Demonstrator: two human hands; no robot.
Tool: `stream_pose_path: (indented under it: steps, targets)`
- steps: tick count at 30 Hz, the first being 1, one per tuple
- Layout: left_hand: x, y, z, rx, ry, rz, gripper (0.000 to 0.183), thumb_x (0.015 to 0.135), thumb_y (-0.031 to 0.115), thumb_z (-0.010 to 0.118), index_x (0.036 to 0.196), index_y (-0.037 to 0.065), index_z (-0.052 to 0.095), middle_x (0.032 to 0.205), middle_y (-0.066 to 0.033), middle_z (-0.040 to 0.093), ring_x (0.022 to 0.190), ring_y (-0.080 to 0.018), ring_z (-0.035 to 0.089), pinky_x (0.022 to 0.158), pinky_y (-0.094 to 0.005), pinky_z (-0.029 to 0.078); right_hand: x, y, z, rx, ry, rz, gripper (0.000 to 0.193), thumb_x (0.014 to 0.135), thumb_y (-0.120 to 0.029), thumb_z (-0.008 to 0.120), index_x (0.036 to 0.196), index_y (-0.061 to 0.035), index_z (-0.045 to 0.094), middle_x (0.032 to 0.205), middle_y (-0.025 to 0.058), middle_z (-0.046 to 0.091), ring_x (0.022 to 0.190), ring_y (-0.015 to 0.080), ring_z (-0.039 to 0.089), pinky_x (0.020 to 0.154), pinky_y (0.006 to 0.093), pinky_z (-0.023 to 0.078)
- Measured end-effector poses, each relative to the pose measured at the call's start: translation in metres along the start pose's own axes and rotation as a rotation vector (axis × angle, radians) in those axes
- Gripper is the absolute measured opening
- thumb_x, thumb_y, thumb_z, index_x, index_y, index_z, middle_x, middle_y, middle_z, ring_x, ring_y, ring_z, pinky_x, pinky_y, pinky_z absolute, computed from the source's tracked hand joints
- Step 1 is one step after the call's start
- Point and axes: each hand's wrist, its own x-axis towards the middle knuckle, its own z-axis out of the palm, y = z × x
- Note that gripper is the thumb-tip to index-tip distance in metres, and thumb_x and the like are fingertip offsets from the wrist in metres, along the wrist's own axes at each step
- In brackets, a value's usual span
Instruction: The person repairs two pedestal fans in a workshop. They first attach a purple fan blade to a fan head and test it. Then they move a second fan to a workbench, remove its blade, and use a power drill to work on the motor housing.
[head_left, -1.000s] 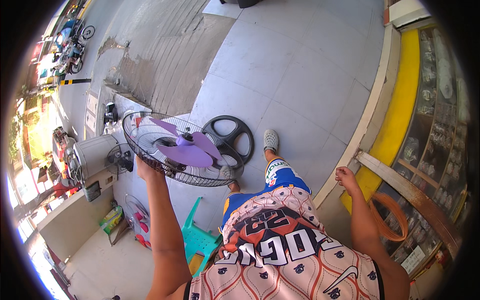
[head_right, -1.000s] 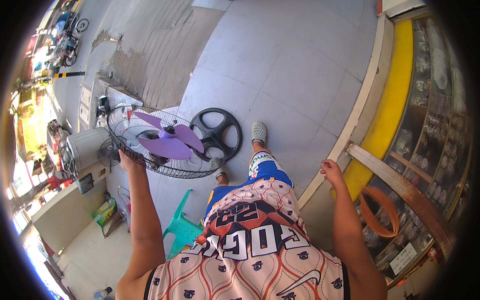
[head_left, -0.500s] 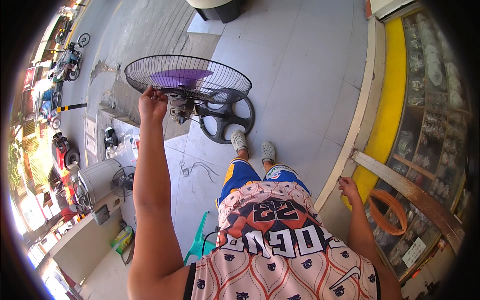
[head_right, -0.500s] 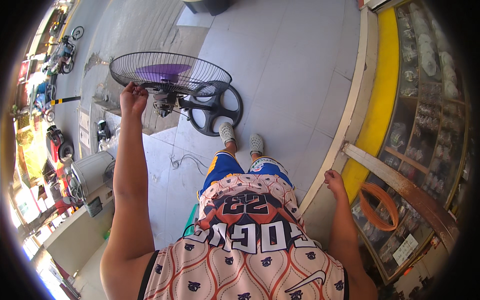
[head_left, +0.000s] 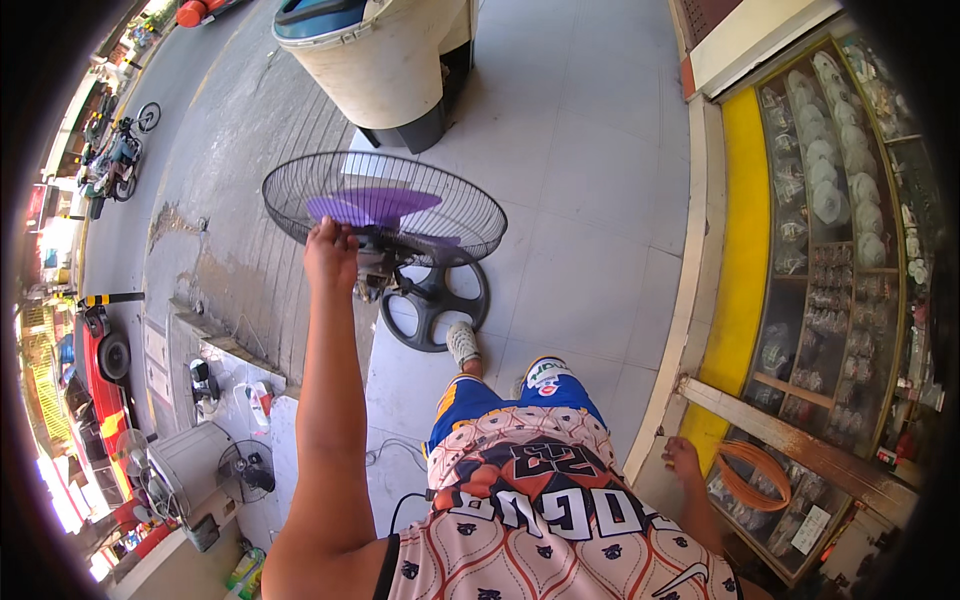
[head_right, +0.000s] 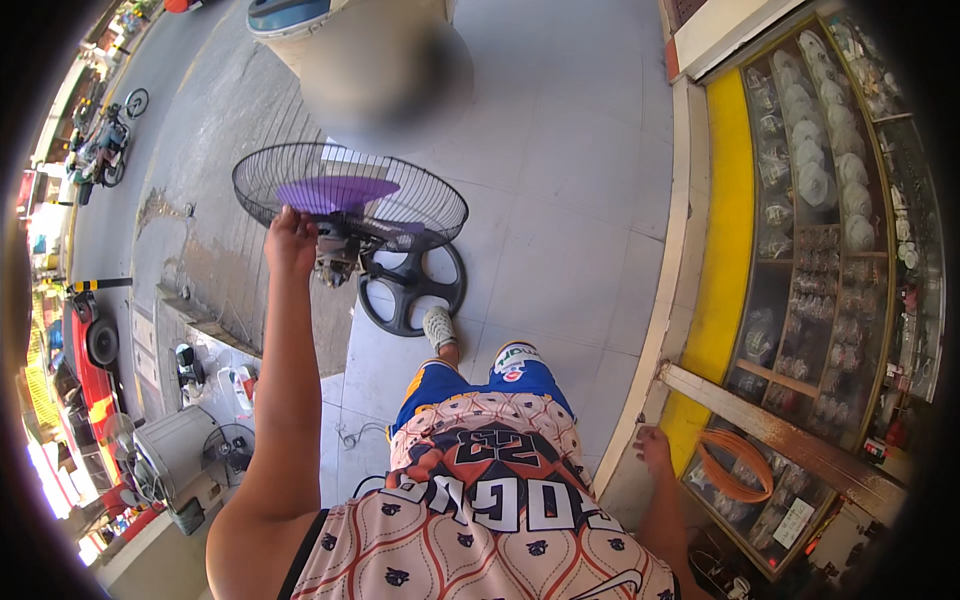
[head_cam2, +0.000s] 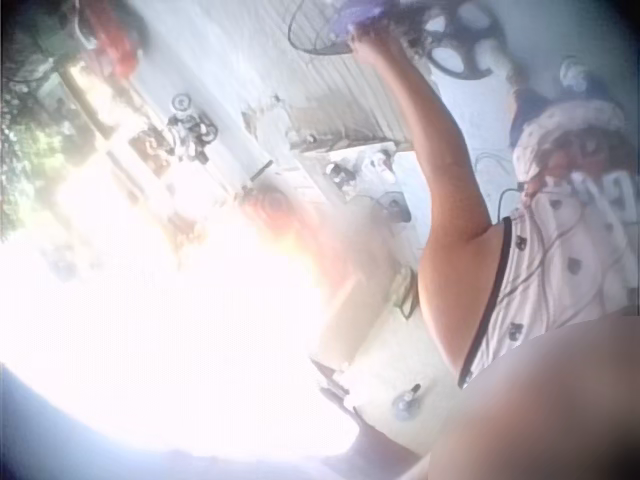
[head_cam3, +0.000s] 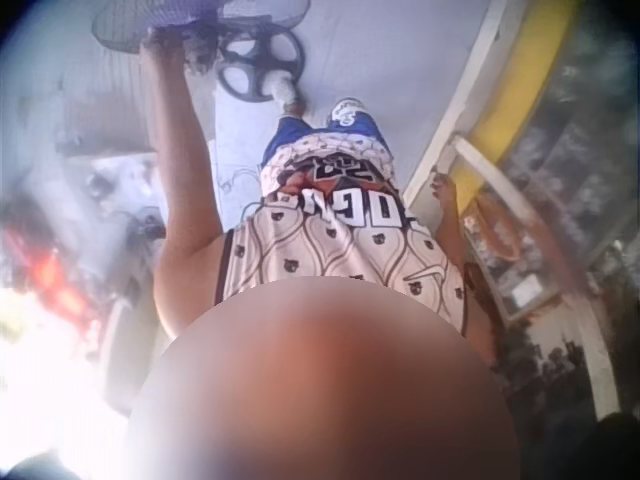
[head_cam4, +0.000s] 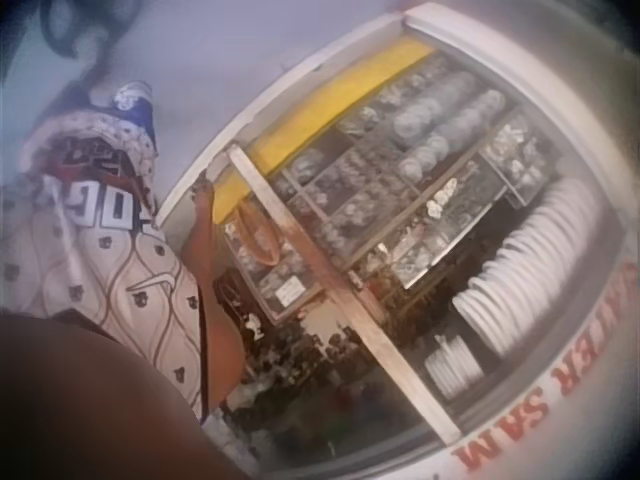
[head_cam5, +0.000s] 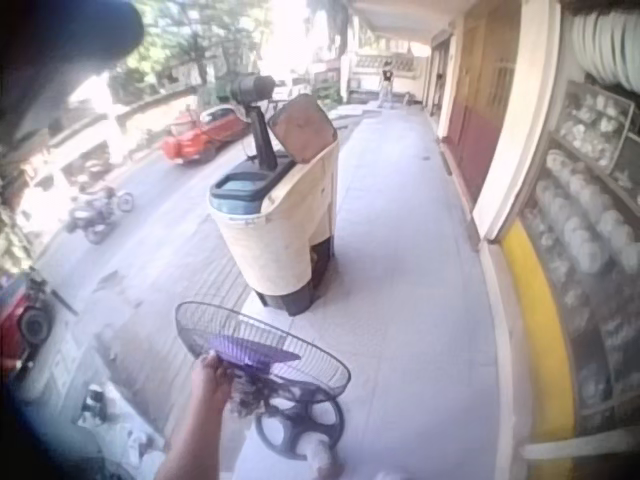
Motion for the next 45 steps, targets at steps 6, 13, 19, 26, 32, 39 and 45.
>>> stream_pose_path:
  steps: [6,13,19,26,32,39,45]
  targets:
    - [-0.014,0.008,-0.002,0.029,-0.053,-0.020,0.009,0.104,0.015,0.060,0.098,0.012,0.056,0.092,-0.0027,0.061,0.085,-0.0172,0.060,0.073,-0.0315,0.050,-0.002,0.024,0.029,-0.320,-0.488,-0.176,0.024,0.098,-0.024,0.060,0.118,-0.0128,0.066,0.107,0.0049,0.068,0.089,0.0203,0.067,0.069,0.0387,0.051]
    - [0.041,0.015,0.044,0.039,0.049,-0.038,0.009,0.104,0.013,0.060,0.098,0.010,0.054,0.088,-0.0037,0.061,0.079,-0.0166,0.058,0.072,-0.0315,0.050,0.111,-0.215,0.053,-0.190,-0.235,-0.111,0.031,0.097,-0.027,0.064,0.123,-0.0094,0.064,0.101,0.0035,0.068,0.089,0.0167,0.067,0.068,0.0380,0.052]
    - [0.142,0.022,0.127,-0.013,0.025,0.034,0.010,0.105,0.014,0.059,0.098,0.006,0.056,0.088,-0.0051,0.060,0.079,-0.0172,0.059,0.067,-0.0297,0.050,0.133,-0.444,-0.013,0.196,-0.069,-0.538,0.026,0.100,-0.023,0.062,0.124,-0.0113,0.062,0.108,0.0007,0.064,0.092,0.0133,0.064,0.076,0.0308,0.049]
    - [0.267,0.019,0.231,-0.102,0.099,-0.016,0.015,0.105,0.019,0.058,0.100,0.005,0.060,0.087,-0.0057,0.061,0.075,-0.0173,0.058,0.063,-0.0281,0.049,0.131,-0.452,-0.028,-0.187,-0.030,-0.544,0.027,0.097,-0.022,0.067,0.119,-0.0067,0.065,0.095,0.0024,0.065,0.084,0.0129,0.063,0.068,0.0304,0.049]
    - [0.308,0.008,0.272,-0.115,0.035,-0.003,0.013,0.105,0.019,0.060,0.102,0.006,0.060,0.091,-0.0065,0.066,0.077,-0.0184,0.063,0.065,-0.0296,0.050,0.132,-0.376,-0.015,-0.222,-0.155,-0.240,0.030,0.096,-0.025,0.069,0.119,-0.0067,0.065,0.098,0.0040,0.068,0.087,0.0172,0.065,0.072,0.0351,0.051]
    - [0.312,0.001,0.292,-0.094,-0.061,0.018,0.011,0.104,0.018,0.061,0.105,0.009,0.056,0.095,-0.0068,0.068,0.084,-0.0199,0.067,0.068,-0.0316,0.053,0.122,-0.357,0.009,-0.252,-0.149,-0.029,0.033,0.096,-0.028,0.068,0.122,-0.0076,0.065,0.107,0.0042,0.070,0.093,0.0204,0.067,0.078,0.0399,0.052]
    - [0.273,0.012,0.280,0.217,-0.116,0.032,0.018,0.102,0.024,0.065,0.112,0.010,0.059,0.100,-0.0029,0.069,0.088,-0.0160,0.067,0.068,-0.0276,0.049,0.125,-0.432,0.033,-0.363,-0.195,-0.145,0.039,0.095,-0.030,0.070,0.123,-0.0034,0.066,0.103,0.0104,0.070,0.090,0.0213,0.067,0.069,0.0344,0.053]
